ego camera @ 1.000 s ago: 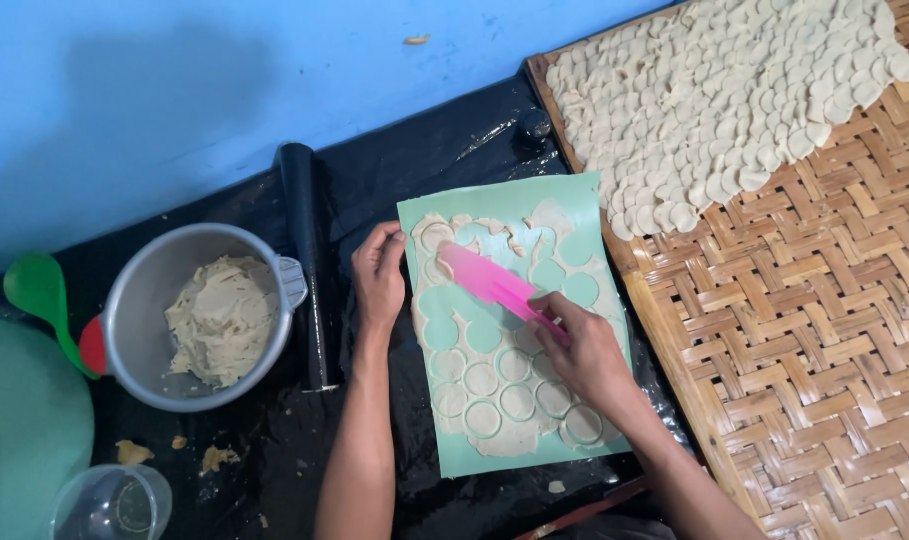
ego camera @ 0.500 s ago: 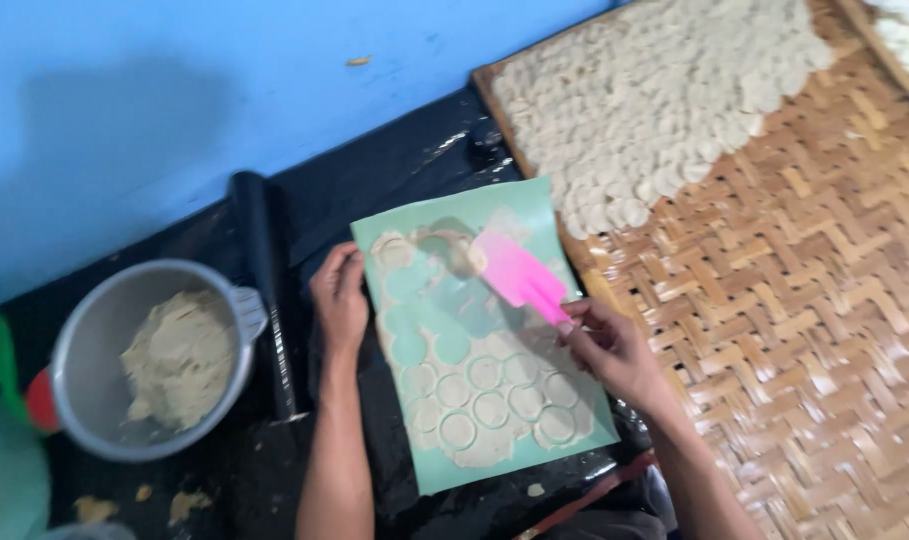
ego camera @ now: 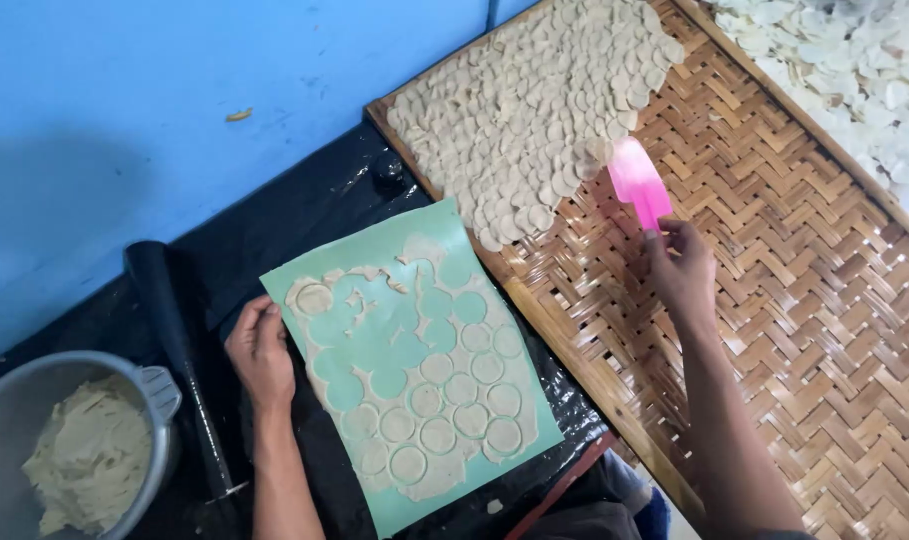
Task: The person uses a pink spatula to transfer small dough circles from a green mat onto a large woven tray.
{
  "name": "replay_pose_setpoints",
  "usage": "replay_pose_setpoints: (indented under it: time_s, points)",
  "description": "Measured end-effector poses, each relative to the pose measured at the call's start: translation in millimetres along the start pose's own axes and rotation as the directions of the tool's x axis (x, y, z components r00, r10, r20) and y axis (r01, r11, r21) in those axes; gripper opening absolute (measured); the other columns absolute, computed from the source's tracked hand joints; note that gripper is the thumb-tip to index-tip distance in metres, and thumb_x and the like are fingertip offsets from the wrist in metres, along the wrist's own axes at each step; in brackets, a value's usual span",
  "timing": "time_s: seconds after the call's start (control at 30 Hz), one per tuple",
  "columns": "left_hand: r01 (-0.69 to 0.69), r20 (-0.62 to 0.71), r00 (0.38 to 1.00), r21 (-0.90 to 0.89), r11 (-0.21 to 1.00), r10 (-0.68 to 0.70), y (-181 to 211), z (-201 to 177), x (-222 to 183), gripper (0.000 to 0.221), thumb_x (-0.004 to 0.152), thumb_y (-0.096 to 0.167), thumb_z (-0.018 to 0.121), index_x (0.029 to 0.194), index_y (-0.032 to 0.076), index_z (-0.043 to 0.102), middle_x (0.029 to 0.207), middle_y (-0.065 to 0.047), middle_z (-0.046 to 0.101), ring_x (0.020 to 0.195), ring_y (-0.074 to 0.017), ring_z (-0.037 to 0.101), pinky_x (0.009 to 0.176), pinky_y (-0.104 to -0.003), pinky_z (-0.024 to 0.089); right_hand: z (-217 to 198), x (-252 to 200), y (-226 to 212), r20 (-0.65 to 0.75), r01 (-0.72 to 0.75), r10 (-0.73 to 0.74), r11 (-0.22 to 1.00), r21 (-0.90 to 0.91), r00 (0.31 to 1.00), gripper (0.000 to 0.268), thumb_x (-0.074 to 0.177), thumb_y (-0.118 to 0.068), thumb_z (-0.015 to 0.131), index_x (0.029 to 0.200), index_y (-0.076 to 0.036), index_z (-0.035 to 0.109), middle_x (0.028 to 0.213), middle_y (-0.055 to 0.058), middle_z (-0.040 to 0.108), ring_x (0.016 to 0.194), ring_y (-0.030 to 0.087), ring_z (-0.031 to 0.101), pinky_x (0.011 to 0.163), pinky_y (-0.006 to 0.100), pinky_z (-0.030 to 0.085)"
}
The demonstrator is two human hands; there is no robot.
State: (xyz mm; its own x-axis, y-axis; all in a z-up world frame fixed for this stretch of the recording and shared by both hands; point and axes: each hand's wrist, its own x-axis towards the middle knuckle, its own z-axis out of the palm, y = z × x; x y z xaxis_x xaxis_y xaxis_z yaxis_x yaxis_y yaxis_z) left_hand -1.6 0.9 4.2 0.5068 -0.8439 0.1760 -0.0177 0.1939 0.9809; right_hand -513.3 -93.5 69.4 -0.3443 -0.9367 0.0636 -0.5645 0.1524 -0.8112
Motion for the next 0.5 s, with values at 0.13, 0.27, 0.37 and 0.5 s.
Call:
replay_pose_setpoints:
  time_s: [0.13,0.27,0.37,0.5]
  points:
    - [-0.008,-0.002,1.000,0.054,0.999,0.008,6.3,2.6,-0.2,0.018,0.104,0.007,0.057,0.110,-0.002,0.071,0.076,0.005,0.058,0.063,-0.0011,0.041,0.057,-0.020,0.030,-5.7,10.8,-2.2,0.059,-0.084,0.082,0.995,0.049,0.995,0.032,0.103,-0.023,0.065,0.125,0.001,0.064,0.092,0.009,0.075,0.073,0.013,0.070,0.064,0.030,0.055]
    - [-0.004,-0.004,1.000,0.052,0.999,0.004,6.5,2.7,-0.1,0.018,0.104,0.007,0.056,0.111,-0.002,0.071,0.077,0.005,0.059,0.063,-0.0008,0.042,0.057,-0.019,0.031,-5.0,14.2,-5.0,0.101,-0.166,0.165,0.986,-0.005,0.981,0.032,0.102,-0.024,0.065,0.125,-0.002,0.066,0.091,0.009,0.075,0.071,0.013,0.068,0.063,0.030,0.055]
    - [-0.010,0.000,1.000,0.028,1.000,0.010,4.3,1.6,0.0,0.018,0.104,0.007,0.056,0.111,-0.002,0.070,0.078,0.006,0.059,0.064,-0.0006,0.042,0.057,-0.019,0.031,-1.7,19.4,8.4,0.130,-0.232,0.235,0.972,-0.036,0.963,0.031,0.103,-0.024,0.062,0.124,-0.002,0.067,0.089,0.009,0.075,0.070,0.015,0.069,0.061,0.032,0.054]
    - [-0.006,-0.003,1.000,0.019,1.000,0.006,2.6,2.1,0.0,0.018,0.104,0.006,0.056,0.111,-0.002,0.071,0.078,0.005,0.059,0.063,-0.0007,0.041,0.057,-0.019,0.030,-0.9,18.9,24.4,0.003,0.036,-0.038,0.946,-0.323,0.999,0.029,0.105,-0.019,0.063,0.128,-0.001,0.065,0.101,0.014,0.075,0.071,0.018,0.071,0.063,0.031,0.054]
